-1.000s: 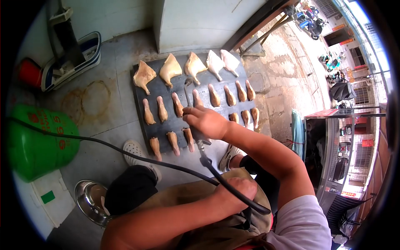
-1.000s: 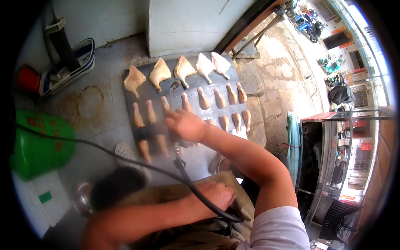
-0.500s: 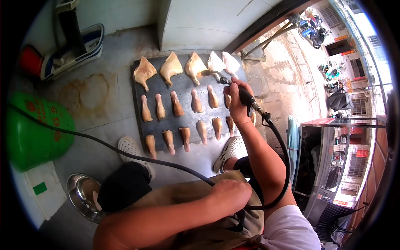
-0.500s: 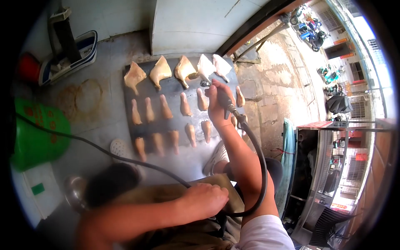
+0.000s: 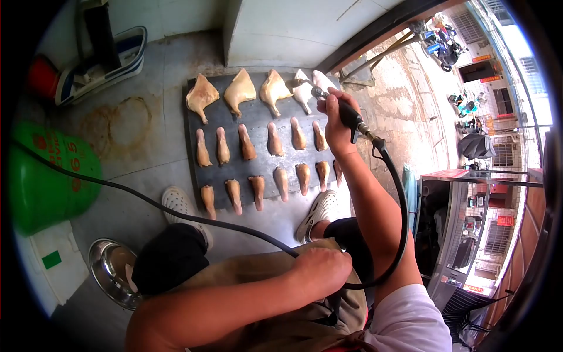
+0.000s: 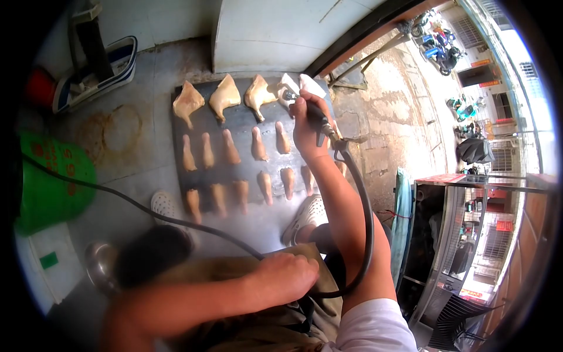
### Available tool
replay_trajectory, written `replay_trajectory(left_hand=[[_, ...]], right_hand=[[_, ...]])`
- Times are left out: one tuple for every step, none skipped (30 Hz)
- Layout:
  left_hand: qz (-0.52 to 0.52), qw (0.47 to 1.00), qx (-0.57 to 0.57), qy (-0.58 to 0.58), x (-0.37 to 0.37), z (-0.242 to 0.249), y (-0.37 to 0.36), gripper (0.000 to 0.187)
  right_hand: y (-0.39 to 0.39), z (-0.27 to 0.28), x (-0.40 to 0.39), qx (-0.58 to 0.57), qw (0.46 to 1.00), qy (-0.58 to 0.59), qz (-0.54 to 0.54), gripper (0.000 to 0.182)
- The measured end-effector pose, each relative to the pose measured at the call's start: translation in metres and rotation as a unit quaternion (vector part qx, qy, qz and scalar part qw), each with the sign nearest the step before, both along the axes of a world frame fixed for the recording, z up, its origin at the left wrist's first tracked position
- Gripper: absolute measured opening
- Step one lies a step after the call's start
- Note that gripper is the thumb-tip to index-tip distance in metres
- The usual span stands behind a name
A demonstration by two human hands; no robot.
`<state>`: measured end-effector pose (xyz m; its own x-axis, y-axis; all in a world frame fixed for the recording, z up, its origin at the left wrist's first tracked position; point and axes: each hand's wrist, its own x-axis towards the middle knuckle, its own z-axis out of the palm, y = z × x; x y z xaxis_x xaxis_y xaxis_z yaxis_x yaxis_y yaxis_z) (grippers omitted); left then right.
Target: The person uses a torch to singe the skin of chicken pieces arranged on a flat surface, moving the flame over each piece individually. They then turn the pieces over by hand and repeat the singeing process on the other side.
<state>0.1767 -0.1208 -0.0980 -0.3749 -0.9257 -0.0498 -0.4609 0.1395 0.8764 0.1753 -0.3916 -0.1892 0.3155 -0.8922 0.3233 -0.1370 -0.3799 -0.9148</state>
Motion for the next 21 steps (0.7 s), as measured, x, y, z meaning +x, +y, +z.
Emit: replay_trajectory(left_hand=[[0.0,1.0,-0.005,-0.003,0.002,0.001,-0.002,0.016],[0.001,1.0,-0.011,-0.006,0.004,0.003,-0.003,0.015],[0.002,1.0,-0.017,-0.009,0.006,0.004,-0.005,0.015],[0.013,1.0,-0.014,0.0,0.005,0.003,-0.006,0.016],[0.023,1.0,-0.011,0.008,0.003,0.001,-0.006,0.018],[0.034,0.999,-0.009,0.018,0.002,-0.001,-0.006,0.021],[0.036,0.999,-0.004,0.019,0.001,-0.001,-0.007,0.021],[0.039,0.999,0.001,0.021,0.001,-0.001,-0.008,0.021],[0.041,0.999,0.007,0.023,0.001,-0.001,-0.009,0.021],[0.032,0.999,0.003,0.019,0.002,-0.001,-0.01,0.021],[0.022,1.0,0.0,0.016,0.003,0.0,-0.009,0.02],[0.012,1.0,-0.003,0.012,0.005,0.0,-0.009,0.019],[0.0,1.0,0.0,0.008,0.005,-0.001,-0.009,0.018],[-0.014,1.0,0.003,0.003,0.004,-0.003,-0.009,0.017],[-0.03,1.0,0.005,-0.001,0.003,-0.004,-0.009,0.017],[-0.033,0.999,0.002,0.006,0.0,-0.008,-0.008,0.016],[-0.037,0.999,-0.002,0.014,-0.004,-0.014,-0.007,0.016],[-0.04,0.999,-0.005,0.021,-0.004,-0.014,-0.009,0.015],[-0.048,0.999,0.003,0.014,-0.004,-0.012,-0.011,0.015],[-0.056,0.998,0.014,0.007,-0.003,-0.009,-0.013,0.015],[-0.064,0.998,0.024,0.0,-0.002,-0.006,-0.014,0.015]], right_hand=[[-0.004,0.002,0.003,0.0,1.0,-0.013,0.006,0.024],[-0.008,0.005,0.006,0.002,1.0,-0.011,0.007,0.025],[-0.012,0.009,0.009,0.004,1.0,-0.008,0.009,0.025],[-0.015,0.012,0.01,0.005,1.0,-0.005,0.012,0.025],[-0.015,0.013,0.01,0.005,1.0,0.0,0.018,0.025],[-0.015,0.014,0.009,0.005,1.0,0.006,0.025,0.025],[-0.015,0.014,0.008,0.006,0.999,0.012,0.032,0.026],[-0.014,0.016,0.004,0.015,0.999,0.035,0.034,0.026],[-0.007,0.023,0.001,0.038,0.997,0.059,0.026,0.025],[-0.003,0.023,-0.006,0.012,0.994,0.104,0.038,0.023],[0.002,0.023,-0.014,-0.014,0.988,0.148,0.049,0.021],[0.009,0.026,-0.017,-0.134,0.973,0.153,0.112,0.018],[0.017,0.029,-0.024,-0.103,0.966,0.183,0.15,0.017],[0.019,0.029,-0.035,-0.166,0.93,0.256,0.206,0.024],[0.027,0.041,-0.041,-0.152,0.901,0.299,0.274,0.027],[0.033,0.038,-0.047,-0.155,0.88,0.329,0.304,0.028],[0.04,0.032,-0.049,-0.158,0.857,0.359,0.334,0.028],[0.047,0.032,-0.049,-0.157,0.845,0.373,0.35,0.028],[0.054,0.031,-0.048,-0.155,0.832,0.386,0.367,0.028],[0.059,0.026,-0.046,-0.157,0.816,0.417,0.368,0.033],[0.06,0.021,-0.045,-0.167,0.806,0.427,0.374,0.034]])
